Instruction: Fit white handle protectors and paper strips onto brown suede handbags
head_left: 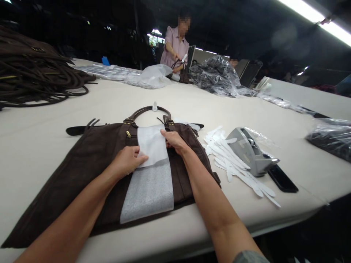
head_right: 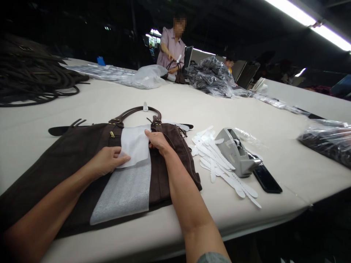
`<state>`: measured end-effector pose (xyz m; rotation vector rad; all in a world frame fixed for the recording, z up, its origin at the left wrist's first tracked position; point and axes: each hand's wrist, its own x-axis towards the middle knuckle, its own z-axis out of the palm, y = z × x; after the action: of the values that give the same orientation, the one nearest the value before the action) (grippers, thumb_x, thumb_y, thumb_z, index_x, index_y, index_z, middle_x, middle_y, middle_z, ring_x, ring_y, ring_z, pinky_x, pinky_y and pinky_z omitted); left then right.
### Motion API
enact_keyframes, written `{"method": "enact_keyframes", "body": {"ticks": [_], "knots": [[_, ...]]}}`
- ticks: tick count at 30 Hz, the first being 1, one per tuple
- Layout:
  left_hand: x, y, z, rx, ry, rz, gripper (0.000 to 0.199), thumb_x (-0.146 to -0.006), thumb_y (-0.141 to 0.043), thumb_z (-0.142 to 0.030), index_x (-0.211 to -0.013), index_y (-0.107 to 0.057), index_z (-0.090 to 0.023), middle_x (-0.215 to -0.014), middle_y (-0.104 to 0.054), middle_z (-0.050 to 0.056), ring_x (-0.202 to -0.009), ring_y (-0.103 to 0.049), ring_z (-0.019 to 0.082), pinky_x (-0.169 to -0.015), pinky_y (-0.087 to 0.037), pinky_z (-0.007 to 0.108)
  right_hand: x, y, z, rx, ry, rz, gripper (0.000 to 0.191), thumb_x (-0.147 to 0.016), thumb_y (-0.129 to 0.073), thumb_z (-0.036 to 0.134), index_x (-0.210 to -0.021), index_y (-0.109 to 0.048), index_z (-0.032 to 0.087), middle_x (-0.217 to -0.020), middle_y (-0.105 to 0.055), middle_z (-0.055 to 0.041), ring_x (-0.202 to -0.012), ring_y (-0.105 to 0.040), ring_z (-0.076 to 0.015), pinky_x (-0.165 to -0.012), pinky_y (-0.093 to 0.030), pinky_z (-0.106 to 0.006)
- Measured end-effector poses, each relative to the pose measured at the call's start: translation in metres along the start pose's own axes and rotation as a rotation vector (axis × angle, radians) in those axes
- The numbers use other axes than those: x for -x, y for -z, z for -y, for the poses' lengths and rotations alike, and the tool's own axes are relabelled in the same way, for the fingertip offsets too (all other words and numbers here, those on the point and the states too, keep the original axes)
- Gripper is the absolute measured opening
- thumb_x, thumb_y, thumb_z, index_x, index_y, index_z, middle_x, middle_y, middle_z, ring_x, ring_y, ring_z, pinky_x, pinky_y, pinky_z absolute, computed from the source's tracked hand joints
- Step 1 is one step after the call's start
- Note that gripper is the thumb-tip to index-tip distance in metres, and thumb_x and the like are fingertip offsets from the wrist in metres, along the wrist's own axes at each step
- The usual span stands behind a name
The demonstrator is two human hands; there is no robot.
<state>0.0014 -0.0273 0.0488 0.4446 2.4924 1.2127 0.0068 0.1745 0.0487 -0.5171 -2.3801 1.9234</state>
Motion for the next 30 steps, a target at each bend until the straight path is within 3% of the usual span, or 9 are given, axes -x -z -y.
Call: {"method": "enact_keyframes", "body": {"ticks": [4,7,12,14,18,24,26,28,30], "knots": [[-0.002,0.001,0.002,-0.09,-0.039,0.001,0.033,-0.058,-0.067,-0.048,-0.066,-0.062,-0.017,-0.062,-0.064,0.002,-0.061,-0.059,0.02,-0.05,-0.038,0.024,0.001,-0.003,-0.005,0.167,0.063,-0.107,0.029,-0.085,-0.066,0.028,-0.062,-0.053,0.016,-0.062,-0.054,0.0021,-0.061,-0.054,-0.0124,-0.056,-0.037,-0.021],[-0.005,0.002,0.003,-0.151,-0.033,0.002,0.032,-0.06,-0.064,-0.049,-0.068,-0.061,-0.018,-0.065,-0.064,0.003,-0.065,-0.061,0.021,-0.052,-0.038,0.025,0.007,-0.003,-0.004,0.37,0.086,-0.25,0.027,-0.075,-0.077,0.034,-0.071,-0.056,0.018,-0.076,-0.061,-0.0013,-0.082,-0.06,-0.0213,-0.069,-0.041,-0.028],[-0.009,0.002,0.0,-0.28,-0.001,0.006,0.027,-0.064,-0.06,-0.045,-0.067,-0.059,-0.018,-0.064,-0.063,0.004,-0.067,-0.062,0.023,-0.053,-0.037,0.027,0.024,-0.005,0.002,0.774,0.053,-0.409,0.054,-0.074,-0.078,0.052,-0.109,-0.052,0.021,-0.094,-0.067,-0.0066,-0.089,-0.064,-0.0266,-0.076,-0.045,-0.036],[-0.009,0.002,-0.003,-0.335,0.015,0.002,0.025,-0.066,-0.059,-0.043,-0.068,-0.059,-0.018,-0.067,-0.065,0.006,-0.07,-0.064,0.025,-0.055,-0.039,0.028,0.029,-0.009,0.002,0.868,0.12,-0.405,0.047,-0.08,-0.075,0.045,-0.111,-0.051,0.021,-0.102,-0.066,-0.0076,-0.092,-0.063,-0.0248,-0.076,-0.046,-0.034],[-0.004,0.001,-0.009,-0.446,0.05,-0.05,0.032,-0.071,-0.06,-0.041,-0.091,-0.06,-0.016,-0.089,-0.07,0.012,-0.087,-0.067,0.032,-0.065,-0.044,0.032,0.035,-0.016,-0.002,1.048,0.383,-0.286,0.006,-0.092,-0.06,0.024,-0.097,-0.058,0.023,-0.109,-0.061,-0.0057,-0.103,-0.056,-0.0219,-0.073,-0.044,-0.03],[0.018,0.003,-0.019,-0.583,0.126,-0.193,0.066,-0.08,-0.059,-0.053,-0.13,-0.041,-0.014,-0.103,-0.069,0.018,-0.1,-0.065,0.038,-0.081,-0.051,0.045,0.045,-0.015,-0.008,1.009,0.507,-0.051,0.013,-0.088,-0.053,0.013,-0.093,-0.062,0.021,-0.105,-0.06,-0.0037,-0.099,-0.054,-0.0193,-0.077,-0.044,-0.029],[0.024,0.002,-0.021,-0.67,0.023,-0.311,0.073,-0.08,-0.063,-0.05,-0.136,-0.037,-0.011,-0.11,-0.066,0.021,-0.106,-0.063,0.039,-0.085,-0.051,0.048,0.05,-0.013,-0.012,0.979,0.513,-0.028,0.01,-0.086,-0.06,0.021,-0.096,-0.062,0.02,-0.107,-0.06,-0.0047,-0.099,-0.053,-0.0203,-0.082,-0.044,-0.03],[0.024,-0.003,-0.018,-0.74,-0.21,-0.406,0.068,-0.08,-0.066,-0.037,-0.138,-0.041,-0.01,-0.127,-0.057,0.023,-0.122,-0.054,0.039,-0.097,-0.048,0.049,0.055,-0.01,-0.016,0.931,0.519,-0.008,0.019,-0.084,-0.066,0.029,-0.099,-0.062,0.018,-0.109,-0.058,-0.0063,-0.1,-0.052,-0.0216,-0.085,-0.044,-0.032],[0.02,-0.009,-0.011,-0.765,-0.48,-0.382,0.054,-0.084,-0.056,-0.02,-0.137,-0.047,-0.013,-0.145,-0.044,0.021,-0.139,-0.037,0.036,-0.112,-0.036,0.048,0.057,-0.008,-0.019,0.886,0.514,0.004,0.025,-0.083,-0.07,0.032,-0.102,-0.061,0.017,-0.11,-0.057,-0.0071,-0.1,-0.05,-0.0222,-0.088,-0.044,-0.034]]}}
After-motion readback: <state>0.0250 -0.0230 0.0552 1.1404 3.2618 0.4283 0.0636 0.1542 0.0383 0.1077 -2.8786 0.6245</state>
